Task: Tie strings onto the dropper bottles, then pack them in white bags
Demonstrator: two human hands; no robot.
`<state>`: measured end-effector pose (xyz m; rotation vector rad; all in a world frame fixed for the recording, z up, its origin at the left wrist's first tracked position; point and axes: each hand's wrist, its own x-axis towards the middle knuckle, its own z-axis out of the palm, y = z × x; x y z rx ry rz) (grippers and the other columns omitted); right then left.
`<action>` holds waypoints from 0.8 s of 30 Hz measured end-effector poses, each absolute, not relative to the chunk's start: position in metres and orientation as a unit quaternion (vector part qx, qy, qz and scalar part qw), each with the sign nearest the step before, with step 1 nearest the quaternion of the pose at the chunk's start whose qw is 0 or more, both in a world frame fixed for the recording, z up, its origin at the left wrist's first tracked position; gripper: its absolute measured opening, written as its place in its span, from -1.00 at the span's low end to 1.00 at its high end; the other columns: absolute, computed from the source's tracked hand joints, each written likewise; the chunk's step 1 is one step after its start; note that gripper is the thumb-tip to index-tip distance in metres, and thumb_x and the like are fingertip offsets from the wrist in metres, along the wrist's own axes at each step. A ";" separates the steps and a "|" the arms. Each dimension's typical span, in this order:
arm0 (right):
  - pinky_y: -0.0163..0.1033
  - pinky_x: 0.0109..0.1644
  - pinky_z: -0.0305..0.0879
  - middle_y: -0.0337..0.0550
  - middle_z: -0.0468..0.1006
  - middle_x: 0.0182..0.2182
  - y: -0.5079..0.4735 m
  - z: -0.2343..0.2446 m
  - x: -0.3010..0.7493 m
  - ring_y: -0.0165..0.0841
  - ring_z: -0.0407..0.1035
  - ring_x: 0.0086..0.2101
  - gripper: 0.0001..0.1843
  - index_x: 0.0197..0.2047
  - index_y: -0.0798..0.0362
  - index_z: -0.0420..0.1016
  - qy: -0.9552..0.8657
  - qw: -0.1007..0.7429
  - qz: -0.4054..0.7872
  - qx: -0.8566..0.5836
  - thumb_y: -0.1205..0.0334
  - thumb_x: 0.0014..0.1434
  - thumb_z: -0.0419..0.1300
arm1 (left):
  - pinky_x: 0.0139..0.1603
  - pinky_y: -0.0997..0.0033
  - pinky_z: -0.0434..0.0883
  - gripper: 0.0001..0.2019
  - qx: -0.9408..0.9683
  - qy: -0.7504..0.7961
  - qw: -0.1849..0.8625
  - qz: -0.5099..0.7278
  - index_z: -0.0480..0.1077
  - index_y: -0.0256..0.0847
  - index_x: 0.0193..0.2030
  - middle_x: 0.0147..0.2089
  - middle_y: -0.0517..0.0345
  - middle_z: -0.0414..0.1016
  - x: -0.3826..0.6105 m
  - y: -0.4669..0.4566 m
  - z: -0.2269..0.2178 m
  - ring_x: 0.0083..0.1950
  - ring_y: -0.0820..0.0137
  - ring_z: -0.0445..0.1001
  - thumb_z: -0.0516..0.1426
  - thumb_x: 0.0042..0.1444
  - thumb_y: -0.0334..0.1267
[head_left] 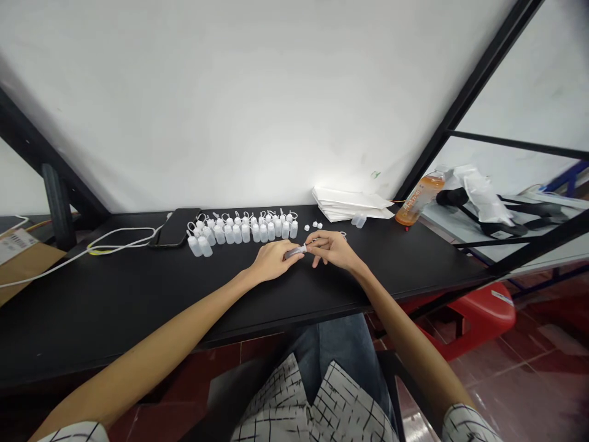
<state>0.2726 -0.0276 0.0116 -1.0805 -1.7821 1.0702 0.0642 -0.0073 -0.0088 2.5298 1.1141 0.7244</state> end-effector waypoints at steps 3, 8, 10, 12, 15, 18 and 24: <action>-0.39 -0.64 0.20 -0.07 0.63 -0.41 -0.026 0.011 0.274 -0.32 0.51 -0.58 -0.61 -0.19 0.14 0.46 -0.702 0.379 0.427 -0.426 0.01 0.05 0.33 | -0.36 0.45 0.18 -0.66 0.879 0.383 0.138 0.248 0.53 -0.12 -0.09 -0.31 0.16 0.48 0.064 -0.007 -0.009 -0.35 0.40 0.39 0.02 0.28 -0.01; -0.39 -0.62 0.21 -0.05 0.64 -0.41 -0.024 0.011 0.274 -0.32 0.52 -0.54 -0.60 -0.23 0.16 0.53 -0.716 0.357 0.423 -0.425 -0.02 0.04 0.33 | -0.32 0.44 0.22 -0.65 0.883 0.376 0.139 0.244 0.51 -0.09 -0.07 -0.22 0.16 0.49 0.063 -0.008 -0.009 -0.30 0.38 0.42 -0.02 0.31 0.00; -0.39 -0.62 0.22 -0.05 0.63 -0.40 -0.024 0.012 0.274 -0.34 0.51 -0.54 -0.60 -0.22 0.16 0.54 -0.719 0.350 0.424 -0.425 -0.02 0.04 0.33 | -0.28 0.43 0.25 -0.64 0.888 0.372 0.135 0.236 0.49 -0.08 -0.02 -0.19 0.15 0.48 0.063 -0.010 -0.008 -0.24 0.36 0.43 -0.05 0.33 -0.02; -0.39 -0.61 0.23 -0.07 0.62 -0.42 -0.024 0.012 0.274 -0.36 0.50 -0.56 -0.60 -0.22 0.17 0.55 -0.720 0.346 0.424 -0.426 -0.02 0.04 0.33 | -0.25 0.42 0.27 -0.64 0.893 0.369 0.130 0.223 0.45 -0.09 0.04 -0.16 0.12 0.45 0.062 -0.012 -0.006 -0.19 0.34 0.43 -0.09 0.35 -0.05; -0.38 -0.61 0.24 -0.08 0.62 -0.44 -0.024 0.013 0.274 -0.37 0.49 -0.57 -0.60 -0.20 0.17 0.57 -0.725 0.340 0.420 -0.427 -0.01 0.06 0.32 | -0.23 0.39 0.29 -0.64 0.899 0.369 0.123 0.201 0.41 -0.14 0.06 -0.13 0.09 0.42 0.062 -0.013 -0.004 -0.16 0.31 0.42 -0.12 0.36 -0.11; -0.37 -0.60 0.26 -0.10 0.61 -0.45 -0.024 0.014 0.272 -0.37 0.48 -0.56 -0.58 -0.16 0.15 0.60 -0.732 0.335 0.420 -0.420 -0.03 0.07 0.32 | -0.21 0.38 0.29 -0.66 0.901 0.368 0.127 0.190 0.41 -0.16 0.03 -0.14 0.09 0.41 0.061 -0.013 -0.003 -0.15 0.30 0.41 -0.13 0.36 -0.14; -0.36 -0.58 0.27 -0.12 0.59 -0.51 -0.024 0.013 0.271 -0.38 0.46 -0.57 -0.58 -0.16 0.16 0.63 -0.733 0.341 0.415 -0.417 -0.03 0.08 0.31 | -0.18 0.38 0.29 -0.66 0.893 0.366 0.173 0.197 0.43 -0.15 -0.01 -0.20 0.12 0.41 0.061 -0.012 0.001 -0.18 0.32 0.41 -0.12 0.36 -0.14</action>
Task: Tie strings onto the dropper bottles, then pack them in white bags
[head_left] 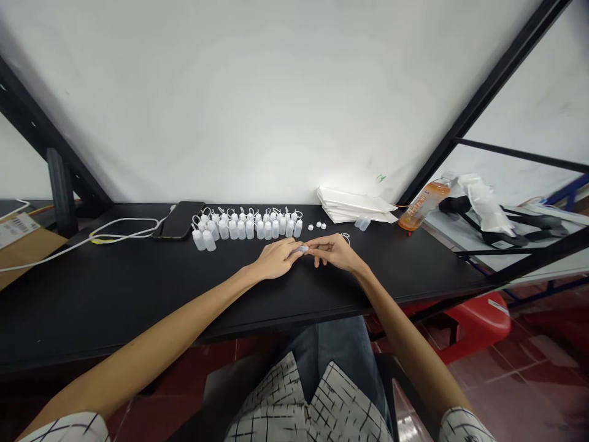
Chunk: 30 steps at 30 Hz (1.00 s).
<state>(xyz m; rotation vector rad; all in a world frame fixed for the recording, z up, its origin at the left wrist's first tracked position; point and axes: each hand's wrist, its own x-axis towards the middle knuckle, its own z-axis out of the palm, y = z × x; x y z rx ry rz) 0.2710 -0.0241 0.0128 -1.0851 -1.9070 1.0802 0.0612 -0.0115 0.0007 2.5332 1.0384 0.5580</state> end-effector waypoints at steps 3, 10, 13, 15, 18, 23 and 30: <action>-0.37 -0.59 0.27 -0.06 0.62 -0.40 -0.023 0.010 0.272 -0.38 0.48 -0.56 -0.56 -0.13 0.16 0.62 -0.727 0.354 0.418 -0.416 -0.04 0.09 0.29 | -0.17 0.37 0.29 -0.66 0.880 0.369 0.213 0.212 0.47 -0.11 -0.04 -0.20 0.15 0.44 0.061 -0.009 0.002 -0.20 0.34 0.41 -0.10 0.35 -0.11; -0.37 -0.64 0.18 0.00 0.64 -0.37 -0.021 0.007 0.273 -0.40 0.44 -0.60 -0.54 -0.21 0.16 0.61 -0.705 0.371 0.420 -0.434 -0.10 0.07 0.28 | -0.31 0.42 0.31 -0.62 0.802 0.359 0.350 0.324 0.34 -0.25 0.12 -0.36 0.16 0.47 0.062 0.001 -0.004 -0.38 0.41 0.38 0.07 0.25 -0.11; -0.34 -0.60 0.20 -0.07 0.61 -0.46 -0.020 0.007 0.273 -0.44 0.36 -0.64 -0.59 -0.30 0.15 0.59 -0.703 0.384 0.407 -0.439 -0.08 0.02 0.32 | -0.46 0.50 0.24 -0.70 0.765 0.320 0.434 0.353 0.36 -0.26 -0.04 -0.48 0.24 0.37 0.064 0.000 -0.004 -0.51 0.50 0.28 0.06 0.25 -0.07; -0.32 -0.56 0.22 -0.16 0.55 -0.55 -0.020 0.006 0.272 -0.45 0.32 -0.65 -0.61 -0.32 0.15 0.58 -0.702 0.401 0.389 -0.441 -0.05 -0.01 0.36 | -0.53 0.53 0.17 -0.71 0.740 0.312 0.477 0.358 0.36 -0.26 -0.17 -0.53 0.27 0.29 0.066 -0.002 -0.003 -0.56 0.55 0.21 0.05 0.26 -0.04; -0.31 -0.53 0.23 -0.22 0.48 -0.58 -0.021 0.008 0.270 -0.45 0.31 -0.63 -0.61 -0.27 0.14 0.57 -0.702 0.415 0.380 -0.437 -0.03 -0.02 0.37 | -0.58 0.56 0.10 -0.71 0.701 0.310 0.529 0.364 0.33 -0.25 -0.26 -0.56 0.32 0.19 0.068 -0.004 -0.002 -0.60 0.59 0.14 0.04 0.27 -0.03; -0.31 -0.49 0.24 -0.18 0.51 -0.51 -0.025 0.012 0.268 -0.43 0.34 -0.56 -0.62 -0.22 0.13 0.60 -0.719 0.401 0.380 -0.421 -0.03 0.04 0.32 | -0.63 0.58 0.01 -0.73 0.640 0.321 0.592 0.369 0.31 -0.25 -0.27 -0.54 0.33 0.13 0.071 -0.005 -0.001 -0.63 0.63 0.09 0.07 0.26 -0.05; -0.32 -0.46 0.26 -0.06 0.57 -0.24 -0.027 0.011 0.265 -0.41 0.39 -0.45 -0.67 -0.17 0.04 0.64 -0.747 0.416 0.299 -0.424 -0.01 0.11 0.28 | -0.65 0.61 -0.02 -0.73 0.604 0.334 0.620 0.372 0.30 -0.24 -0.27 -0.55 0.35 0.09 0.070 -0.008 0.003 -0.65 0.64 0.08 0.10 0.25 -0.04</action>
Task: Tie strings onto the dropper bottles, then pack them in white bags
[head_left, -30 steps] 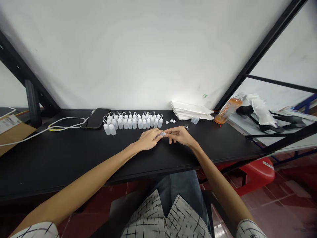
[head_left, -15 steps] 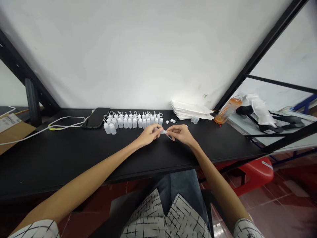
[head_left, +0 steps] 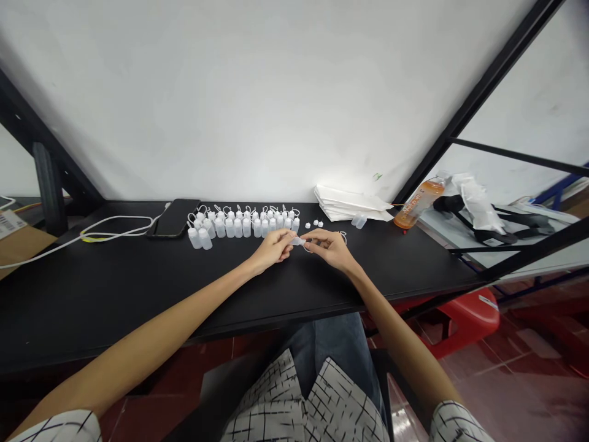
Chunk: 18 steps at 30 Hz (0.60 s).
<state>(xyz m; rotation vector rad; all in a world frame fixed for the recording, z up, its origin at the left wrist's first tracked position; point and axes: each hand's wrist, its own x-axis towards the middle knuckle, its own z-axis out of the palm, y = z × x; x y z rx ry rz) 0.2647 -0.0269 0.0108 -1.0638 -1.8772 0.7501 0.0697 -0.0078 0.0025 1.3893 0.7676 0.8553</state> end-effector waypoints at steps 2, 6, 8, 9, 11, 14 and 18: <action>-0.33 -0.46 0.26 -0.07 0.57 -0.24 -0.027 0.009 0.264 -0.41 0.39 -0.43 -0.67 -0.13 0.03 0.64 -0.756 0.411 0.290 -0.420 0.01 0.15 0.25 | -0.66 0.62 -0.02 -0.74 0.603 0.337 0.620 0.371 0.28 -0.23 -0.28 -0.55 0.35 0.09 0.069 -0.008 0.003 -0.64 0.64 0.08 0.09 0.26 -0.06; -0.34 -0.46 0.30 -0.13 0.50 -0.37 -0.024 0.003 0.263 -0.43 0.36 -0.46 -0.63 -0.02 0.07 0.60 -0.765 0.407 0.307 -0.394 0.04 0.23 0.17 | -0.67 0.66 -0.02 -0.77 0.605 0.344 0.614 0.371 0.26 -0.22 -0.27 -0.54 0.36 0.09 0.070 -0.009 0.002 -0.64 0.64 0.07 0.06 0.30 -0.10; -0.34 -0.46 0.33 -0.15 0.47 -0.38 -0.023 0.000 0.263 -0.44 0.36 -0.46 -0.62 0.00 0.07 0.59 -0.761 0.412 0.327 -0.381 0.04 0.24 0.14 | -0.67 0.66 -0.03 -0.79 0.609 0.348 0.607 0.374 0.26 -0.23 -0.27 -0.54 0.36 0.09 0.071 -0.009 0.002 -0.64 0.65 0.06 0.03 0.32 -0.13; -0.34 -0.46 0.34 -0.16 0.47 -0.39 -0.022 -0.001 0.264 -0.44 0.36 -0.46 -0.61 0.00 0.06 0.59 -0.756 0.415 0.337 -0.377 0.03 0.24 0.14 | -0.67 0.66 -0.03 -0.79 0.609 0.352 0.604 0.375 0.26 -0.23 -0.27 -0.54 0.36 0.09 0.071 -0.010 0.003 -0.65 0.65 0.06 0.02 0.32 -0.15; -0.34 -0.47 0.34 -0.18 0.47 -0.41 -0.020 -0.002 0.264 -0.44 0.37 -0.47 -0.61 0.01 0.07 0.57 -0.742 0.426 0.357 -0.376 0.03 0.22 0.17 | -0.68 0.66 -0.03 -0.80 0.608 0.357 0.603 0.373 0.26 -0.23 -0.26 -0.55 0.37 0.09 0.072 -0.010 0.004 -0.66 0.65 0.05 0.02 0.33 -0.16; -0.34 -0.48 0.33 -0.17 0.50 -0.41 -0.020 -0.002 0.265 -0.43 0.39 -0.48 -0.58 0.02 0.10 0.54 -0.710 0.449 0.391 -0.376 0.04 0.17 0.24 | -0.68 0.66 -0.04 -0.82 0.604 0.357 0.607 0.373 0.27 -0.23 -0.25 -0.55 0.38 0.08 0.072 -0.011 0.005 -0.67 0.65 0.05 0.02 0.33 -0.18; -0.33 -0.47 0.32 -0.12 0.55 -0.37 -0.021 0.001 0.266 -0.42 0.41 -0.47 -0.58 -0.06 0.13 0.56 -0.690 0.452 0.418 -0.381 0.06 0.06 0.34 | -0.68 0.66 -0.03 -0.82 0.602 0.351 0.611 0.375 0.27 -0.23 -0.25 -0.55 0.38 0.08 0.072 -0.010 0.005 -0.66 0.65 0.06 0.00 0.34 -0.19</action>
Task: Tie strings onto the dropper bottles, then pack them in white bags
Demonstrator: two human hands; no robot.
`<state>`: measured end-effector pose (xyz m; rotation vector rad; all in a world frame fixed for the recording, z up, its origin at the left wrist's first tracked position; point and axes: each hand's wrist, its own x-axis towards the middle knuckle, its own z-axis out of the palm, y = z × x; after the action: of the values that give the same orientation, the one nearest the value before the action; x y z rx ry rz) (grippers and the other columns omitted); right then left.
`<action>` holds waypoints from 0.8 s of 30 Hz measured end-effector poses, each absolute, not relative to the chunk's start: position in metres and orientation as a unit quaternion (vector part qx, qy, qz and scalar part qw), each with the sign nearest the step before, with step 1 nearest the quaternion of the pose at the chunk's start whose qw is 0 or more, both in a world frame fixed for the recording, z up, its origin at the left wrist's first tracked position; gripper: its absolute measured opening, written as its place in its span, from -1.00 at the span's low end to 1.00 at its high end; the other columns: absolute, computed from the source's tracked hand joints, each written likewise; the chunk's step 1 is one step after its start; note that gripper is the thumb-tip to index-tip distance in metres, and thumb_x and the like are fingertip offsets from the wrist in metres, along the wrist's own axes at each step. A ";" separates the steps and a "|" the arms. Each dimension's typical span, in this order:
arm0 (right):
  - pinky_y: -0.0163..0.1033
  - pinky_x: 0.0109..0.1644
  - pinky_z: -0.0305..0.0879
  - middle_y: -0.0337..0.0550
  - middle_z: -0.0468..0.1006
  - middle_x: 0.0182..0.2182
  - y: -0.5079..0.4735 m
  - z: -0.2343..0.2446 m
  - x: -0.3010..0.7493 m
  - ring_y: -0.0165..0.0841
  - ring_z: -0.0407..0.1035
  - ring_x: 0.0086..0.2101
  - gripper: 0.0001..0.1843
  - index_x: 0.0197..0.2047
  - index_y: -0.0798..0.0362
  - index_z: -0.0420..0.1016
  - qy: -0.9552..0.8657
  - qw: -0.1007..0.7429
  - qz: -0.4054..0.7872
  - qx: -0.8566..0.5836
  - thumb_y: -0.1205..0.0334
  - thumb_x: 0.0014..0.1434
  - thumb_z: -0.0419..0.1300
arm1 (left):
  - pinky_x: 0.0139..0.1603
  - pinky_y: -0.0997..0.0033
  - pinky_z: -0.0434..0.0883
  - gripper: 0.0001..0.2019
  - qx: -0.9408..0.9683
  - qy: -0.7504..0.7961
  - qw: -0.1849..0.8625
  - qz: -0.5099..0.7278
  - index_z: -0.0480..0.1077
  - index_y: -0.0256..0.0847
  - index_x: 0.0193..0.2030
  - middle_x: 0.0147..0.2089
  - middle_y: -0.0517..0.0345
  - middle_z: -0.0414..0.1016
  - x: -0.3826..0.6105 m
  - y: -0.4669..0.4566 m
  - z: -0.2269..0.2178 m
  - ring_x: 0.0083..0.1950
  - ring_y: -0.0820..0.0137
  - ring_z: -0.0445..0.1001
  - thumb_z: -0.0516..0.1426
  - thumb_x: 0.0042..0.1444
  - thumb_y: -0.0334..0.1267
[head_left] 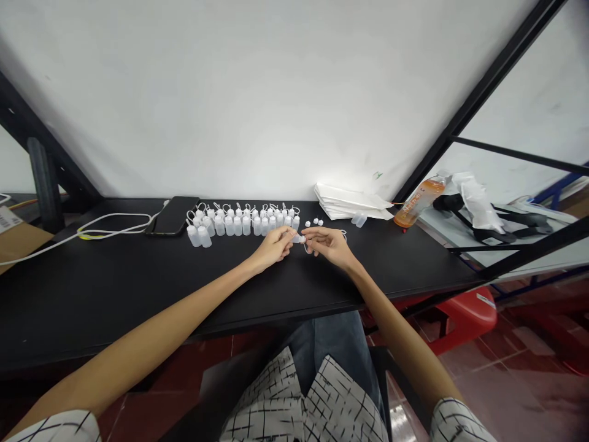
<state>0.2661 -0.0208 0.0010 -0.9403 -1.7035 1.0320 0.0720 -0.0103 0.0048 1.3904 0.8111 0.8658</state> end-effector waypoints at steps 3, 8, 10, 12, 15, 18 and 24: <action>-0.33 -0.48 0.32 -0.15 0.53 -0.46 -0.021 0.001 0.265 -0.42 0.38 -0.49 -0.60 -0.13 0.16 0.60 -0.694 0.438 0.406 -0.402 0.04 0.04 0.36 | -0.68 0.66 -0.02 -0.82 0.614 0.347 0.603 0.373 0.27 -0.24 -0.26 -0.54 0.37 0.09 0.072 -0.011 0.005 -0.66 0.65 0.06 -0.02 0.35 -0.23; -0.34 -0.51 0.30 -0.15 0.51 -0.46 -0.021 -0.001 0.263 -0.43 0.36 -0.51 -0.60 -0.13 0.14 0.63 -0.722 0.430 0.354 -0.410 0.00 0.10 0.30 | -0.67 0.67 0.02 -0.82 0.628 0.347 0.585 0.378 0.27 -0.25 -0.28 -0.55 0.37 0.09 0.073 -0.011 0.003 -0.66 0.65 0.08 -0.01 0.34 -0.23; -0.35 -0.51 0.30 -0.13 0.52 -0.40 -0.021 -0.002 0.262 -0.44 0.37 -0.50 -0.61 -0.11 0.11 0.63 -0.732 0.432 0.335 -0.407 0.00 0.13 0.27 | -0.68 0.67 0.02 -0.82 0.630 0.351 0.578 0.383 0.26 -0.24 -0.28 -0.55 0.37 0.10 0.073 -0.011 0.002 -0.66 0.65 0.08 -0.02 0.35 -0.23; -0.35 -0.51 0.32 -0.11 0.53 -0.35 -0.022 -0.004 0.261 -0.44 0.39 -0.49 -0.61 -0.08 0.09 0.63 -0.739 0.430 0.331 -0.399 0.00 0.16 0.24 | -0.69 0.66 0.00 -0.82 0.628 0.356 0.572 0.389 0.24 -0.22 -0.27 -0.55 0.38 0.10 0.074 -0.010 0.001 -0.67 0.65 0.08 -0.03 0.35 -0.22; -0.34 -0.51 0.34 -0.08 0.55 -0.30 -0.023 -0.005 0.259 -0.43 0.41 -0.48 -0.60 -0.04 0.07 0.62 -0.741 0.425 0.338 -0.395 0.00 0.19 0.21 | -0.70 0.64 -0.02 -0.85 0.626 0.358 0.568 0.396 0.21 -0.19 -0.23 -0.55 0.40 0.09 0.074 -0.010 -0.001 -0.68 0.64 0.05 -0.02 0.35 -0.19; -0.34 -0.52 0.35 -0.08 0.56 -0.31 -0.023 -0.004 0.259 -0.42 0.41 -0.48 -0.59 -0.05 0.07 0.63 -0.734 0.426 0.355 -0.391 -0.02 0.18 0.21 | -0.67 0.63 0.01 -0.86 0.642 0.347 0.553 0.402 0.21 -0.17 -0.16 -0.55 0.41 0.09 0.073 -0.009 -0.005 -0.67 0.63 0.05 -0.01 0.34 -0.15; -0.33 -0.52 0.34 -0.13 0.55 -0.43 -0.023 0.000 0.261 -0.43 0.37 -0.50 -0.59 -0.13 0.11 0.66 -0.710 0.438 0.392 -0.388 -0.04 0.11 0.28 | -0.46 0.53 0.20 -0.81 0.733 0.327 0.440 0.402 0.25 -0.18 -0.02 -0.55 0.37 0.19 0.070 -0.009 -0.009 -0.54 0.53 0.20 0.01 0.31 -0.17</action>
<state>0.2613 -0.0232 0.0003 -0.9642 -1.7656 0.9733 0.0702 -0.0089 -0.0092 1.8217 0.8129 0.9996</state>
